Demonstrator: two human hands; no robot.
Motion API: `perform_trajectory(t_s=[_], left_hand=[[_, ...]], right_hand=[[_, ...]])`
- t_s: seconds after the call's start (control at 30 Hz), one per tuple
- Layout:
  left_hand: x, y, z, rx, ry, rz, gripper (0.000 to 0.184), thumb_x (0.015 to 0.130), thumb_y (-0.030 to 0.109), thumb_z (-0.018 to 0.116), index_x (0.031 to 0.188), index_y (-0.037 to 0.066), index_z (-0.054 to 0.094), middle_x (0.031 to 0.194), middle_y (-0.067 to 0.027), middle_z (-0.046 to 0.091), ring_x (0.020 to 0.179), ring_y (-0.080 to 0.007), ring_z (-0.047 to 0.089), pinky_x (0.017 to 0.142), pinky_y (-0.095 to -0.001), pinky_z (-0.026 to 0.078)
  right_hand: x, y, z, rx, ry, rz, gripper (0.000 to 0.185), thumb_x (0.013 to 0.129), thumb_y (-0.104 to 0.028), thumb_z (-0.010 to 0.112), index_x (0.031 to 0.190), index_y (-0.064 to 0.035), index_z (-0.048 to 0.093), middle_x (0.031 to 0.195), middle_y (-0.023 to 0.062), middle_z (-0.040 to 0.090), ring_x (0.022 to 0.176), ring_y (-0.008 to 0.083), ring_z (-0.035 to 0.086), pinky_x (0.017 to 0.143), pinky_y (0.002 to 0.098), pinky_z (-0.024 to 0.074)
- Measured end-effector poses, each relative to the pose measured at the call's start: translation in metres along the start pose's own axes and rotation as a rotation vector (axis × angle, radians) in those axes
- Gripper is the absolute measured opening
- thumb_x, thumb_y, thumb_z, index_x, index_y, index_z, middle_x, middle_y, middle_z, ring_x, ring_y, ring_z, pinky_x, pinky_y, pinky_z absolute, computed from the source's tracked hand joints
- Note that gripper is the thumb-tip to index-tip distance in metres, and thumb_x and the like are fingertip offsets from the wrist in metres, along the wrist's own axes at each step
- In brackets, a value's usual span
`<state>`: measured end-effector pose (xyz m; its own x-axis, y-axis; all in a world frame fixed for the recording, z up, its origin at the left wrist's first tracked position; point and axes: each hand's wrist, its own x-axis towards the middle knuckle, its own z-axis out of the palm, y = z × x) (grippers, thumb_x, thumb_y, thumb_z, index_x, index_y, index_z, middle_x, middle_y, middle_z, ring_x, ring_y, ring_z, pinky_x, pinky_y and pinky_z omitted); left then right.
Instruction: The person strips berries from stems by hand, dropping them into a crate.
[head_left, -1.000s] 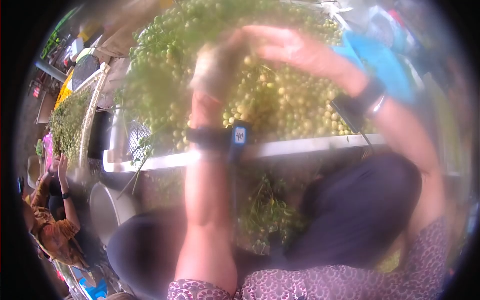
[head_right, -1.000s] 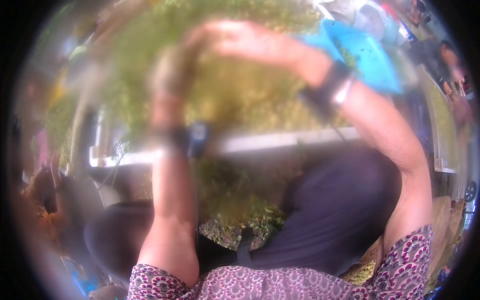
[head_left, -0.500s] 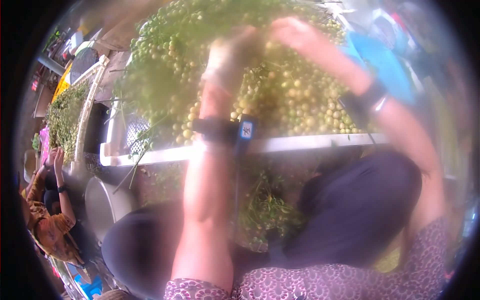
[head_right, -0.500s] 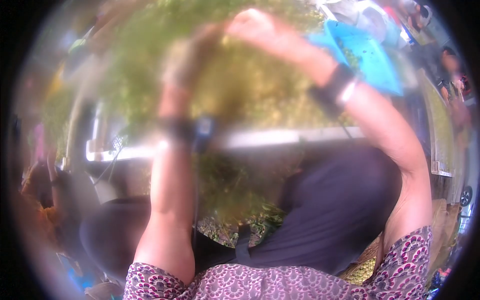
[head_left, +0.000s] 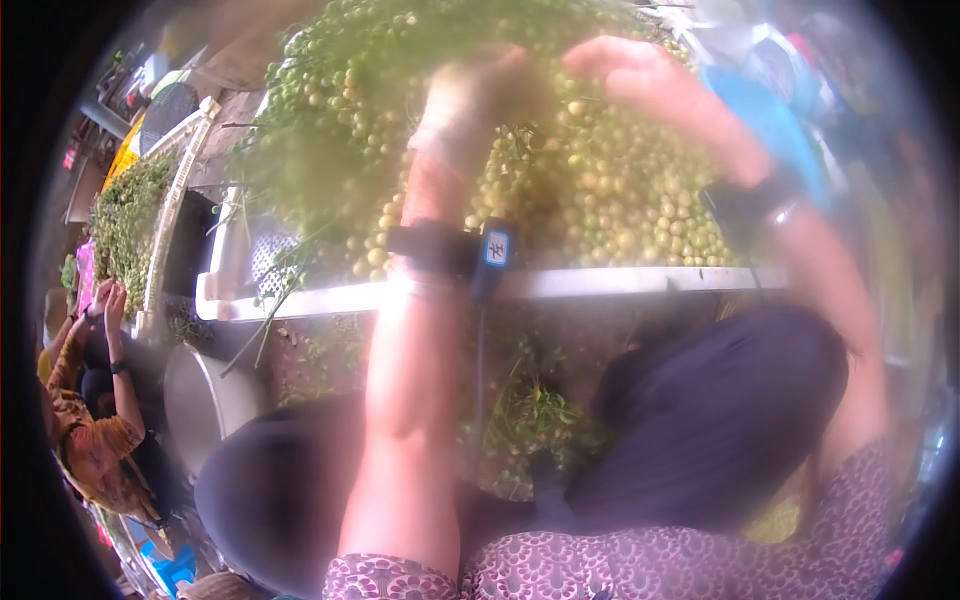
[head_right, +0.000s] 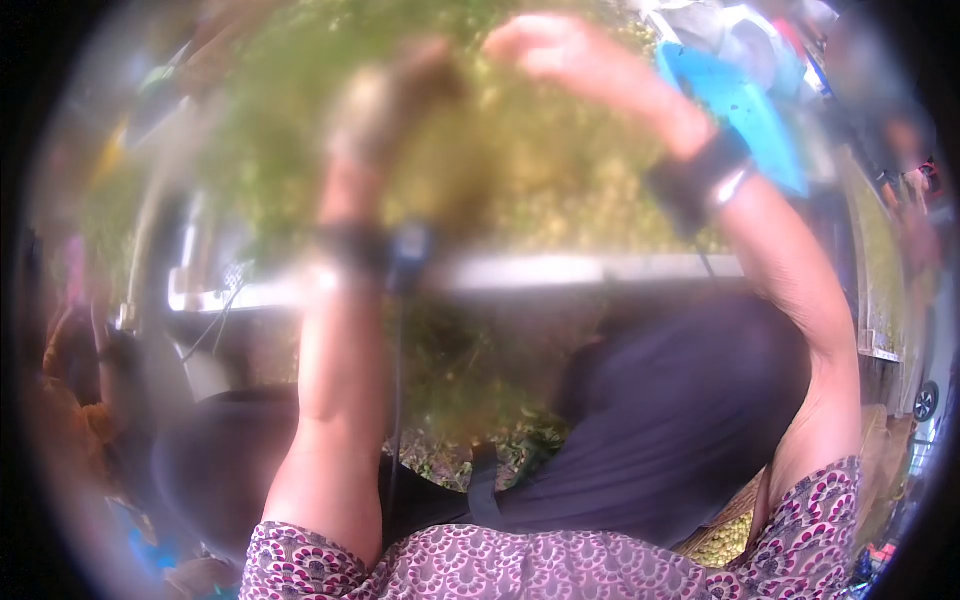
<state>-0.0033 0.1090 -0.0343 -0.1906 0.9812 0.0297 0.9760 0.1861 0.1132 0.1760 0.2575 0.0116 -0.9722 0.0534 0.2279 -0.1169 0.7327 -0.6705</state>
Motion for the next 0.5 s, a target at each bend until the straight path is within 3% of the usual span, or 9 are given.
perform_trajectory(t_s=[0.07,0.1,0.13,0.17,0.2,0.27,0.3,0.4,0.5], left_hand=[[-0.002,0.007,-0.004,-0.229,-0.089,-0.07,0.054,0.081,0.004,0.05,0.124,0.008,0.017,0.129,-0.0036,0.019,0.118,-0.0193,0.026,0.099,-0.0321,0.023],[-0.01,0.011,0.0,-0.634,0.158,-0.086,0.027,0.079,0.015,0.056,0.102,0.009,0.042,0.103,-0.0024,0.042,0.094,-0.0162,0.044,0.081,-0.0295,0.035],[-0.014,0.015,0.002,-0.924,0.283,-0.091,0.017,0.079,0.02,0.059,0.091,0.009,0.054,0.09,-0.0015,0.053,0.082,-0.0141,0.052,0.072,-0.0281,0.041],[-0.019,0.019,0.004,-1.205,0.418,-0.062,0.016,0.078,0.025,0.062,0.08,0.01,0.066,0.077,-0.0005,0.064,0.07,-0.0121,0.06,0.063,-0.0266,0.048],[-0.021,0.021,0.007,-1.375,0.424,-0.026,0.017,0.079,0.026,0.062,0.08,0.009,0.065,0.076,0.0002,0.063,0.07,-0.0111,0.059,0.063,-0.0264,0.047],[-0.022,0.021,0.011,-1.351,0.459,-0.006,0.018,0.079,0.026,0.061,0.081,0.009,0.065,0.076,-0.0003,0.063,0.07,-0.0119,0.059,0.063,-0.0269,0.047],[-0.017,0.017,0.014,-1.157,0.485,-0.019,0.018,0.079,0.026,0.061,0.082,0.009,0.065,0.077,-0.0016,0.064,0.07,-0.0137,0.059,0.064,-0.0275,0.048],[0.002,0.003,0.031,-0.511,0.646,0.081,0.017,0.078,0.025,0.06,0.083,0.009,0.065,0.08,-0.0053,0.065,0.072,-0.0197,0.06,0.065,-0.0295,0.048],[-0.005,0.005,0.026,-0.417,0.653,0.09,0.017,0.077,0.024,0.061,0.086,0.011,0.066,0.084,-0.0085,0.065,0.074,-0.0245,0.06,0.067,-0.0312,0.049]], right_hand=[[0.0,-0.012,0.015,0.018,0.12,0.057,0.033,0.086,-0.023,0.056,0.114,-0.0066,0.06,0.105,0.0055,0.062,0.097,0.016,0.057,0.083,0.0281,0.046],[0.002,-0.016,0.021,0.028,0.183,0.084,0.03,0.087,-0.025,0.056,0.11,-0.006,0.061,0.1,0.0046,0.063,0.093,0.0155,0.058,0.081,0.0277,0.0467],[0.003,-0.016,0.022,-0.01,0.143,0.106,0.029,0.088,-0.026,0.055,0.107,-0.0061,0.062,0.096,0.0031,0.064,0.09,0.0152,0.059,0.079,0.0273,0.0468],[0.006,-0.014,0.023,-0.046,0.102,0.127,0.028,0.088,-0.027,0.054,0.105,-0.0062,0.063,0.093,0.0016,0.064,0.087,0.0149,0.059,0.076,0.0269,0.047],[0.009,-0.012,0.024,-0.081,0.059,0.147,0.028,0.089,-0.028,0.053,0.102,-0.0063,0.064,0.089,0.0001,0.065,0.084,0.0146,0.059,0.074,0.0266,0.0471],[0.013,-0.009,0.027,-0.155,0.099,0.084,0.029,0.088,-0.03,0.057,0.102,-0.0051,0.065,0.088,0.0022,0.066,0.082,0.014,0.06,0.072,0.0284,0.0491],[0.014,-0.01,0.028,-0.195,0.119,0.053,0.03,0.088,-0.031,0.058,0.101,-0.0045,0.065,0.087,0.0032,0.067,0.08,0.0137,0.061,0.071,0.0294,0.0501],[0.006,-0.017,0.024,0.157,0.047,0.285,0.03,0.089,-0.028,0.054,0.103,-0.0034,0.064,0.093,0.003,0.065,0.084,0.0148,0.058,0.072,0.027,0.0478],[0.009,0.023,0.019,-0.142,0.126,-0.335,0.031,0.088,-0.027,0.053,0.103,-0.0023,0.063,0.099,0.0054,0.064,0.089,0.015,0.058,0.074,0.0281,0.0485]])
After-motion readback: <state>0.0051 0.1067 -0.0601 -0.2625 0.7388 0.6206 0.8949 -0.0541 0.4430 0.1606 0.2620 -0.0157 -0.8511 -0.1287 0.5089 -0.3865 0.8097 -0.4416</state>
